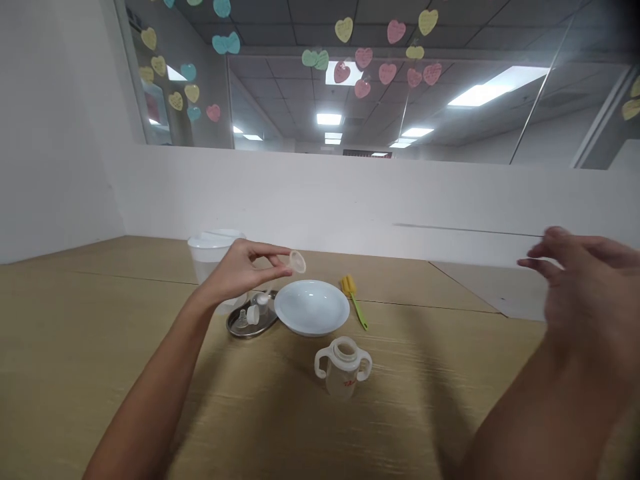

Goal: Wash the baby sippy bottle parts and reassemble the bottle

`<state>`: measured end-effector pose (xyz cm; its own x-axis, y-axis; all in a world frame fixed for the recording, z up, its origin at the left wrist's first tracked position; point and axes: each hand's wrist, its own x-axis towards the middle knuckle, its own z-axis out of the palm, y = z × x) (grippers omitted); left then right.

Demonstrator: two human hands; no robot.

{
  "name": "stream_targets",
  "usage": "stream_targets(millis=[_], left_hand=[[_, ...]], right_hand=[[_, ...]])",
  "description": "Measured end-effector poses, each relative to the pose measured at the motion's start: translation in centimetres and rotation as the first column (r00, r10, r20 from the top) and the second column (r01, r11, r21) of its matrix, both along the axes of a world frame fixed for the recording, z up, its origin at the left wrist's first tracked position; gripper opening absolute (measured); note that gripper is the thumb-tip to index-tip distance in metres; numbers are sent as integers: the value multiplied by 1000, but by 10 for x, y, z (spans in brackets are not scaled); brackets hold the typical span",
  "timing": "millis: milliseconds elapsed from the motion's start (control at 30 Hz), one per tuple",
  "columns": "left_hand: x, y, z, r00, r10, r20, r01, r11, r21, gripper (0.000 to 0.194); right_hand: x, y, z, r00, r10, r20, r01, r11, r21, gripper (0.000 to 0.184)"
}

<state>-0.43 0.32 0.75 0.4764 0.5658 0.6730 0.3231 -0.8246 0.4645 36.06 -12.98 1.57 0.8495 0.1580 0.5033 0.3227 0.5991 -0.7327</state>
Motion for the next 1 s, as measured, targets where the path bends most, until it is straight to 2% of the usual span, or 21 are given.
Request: stream_targets(millis=[67, 133, 267, 367, 467, 600, 700, 800, 900, 1000], left_hand=[[-4, -2, 3, 999, 12, 36, -13, 999, 39, 32], [-5, -5, 5, 999, 21, 29, -23, 998, 61, 29], [-4, -7, 6, 999, 18, -35, -16, 998, 66, 27], [-3, -6, 4, 996, -9, -90, 14, 998, 58, 28], [-1, -4, 3, 991, -27, -131, 30, 999, 22, 31], [4, -2, 1, 990, -59, -126, 55, 998, -39, 33], [6, 1, -1, 988, -96, -120, 88, 994, -66, 31], [7, 1, -2, 985, -115, -127, 106, 992, -73, 30], [7, 0, -2, 986, -101, -136, 94, 994, -61, 30], [9, -4, -2, 989, -96, -114, 91, 995, -49, 30]], right_hand=[[3, -10, 0, 998, 32, 56, -34, 999, 41, 23], [-10, -13, 1, 987, 93, 127, -101, 993, 58, 20], [-63, -3, 6, 920, 249, 304, -273, 961, 40, 15], [-96, 2, 6, 860, 279, 427, -298, 954, -21, 15], [-111, -1, 5, 848, 240, 473, -257, 966, -29, 14], [-114, -8, 4, 850, 172, 499, -206, 978, 15, 16], [-117, -9, 4, 831, 174, 528, -168, 984, -59, 15], [-122, -6, 4, 809, 134, 572, -60, 987, -146, 17], [-127, -3, 3, 787, 50, 615, 51, 988, -146, 18], [-131, -1, 1, 770, 21, 637, 85, 987, -135, 18]])
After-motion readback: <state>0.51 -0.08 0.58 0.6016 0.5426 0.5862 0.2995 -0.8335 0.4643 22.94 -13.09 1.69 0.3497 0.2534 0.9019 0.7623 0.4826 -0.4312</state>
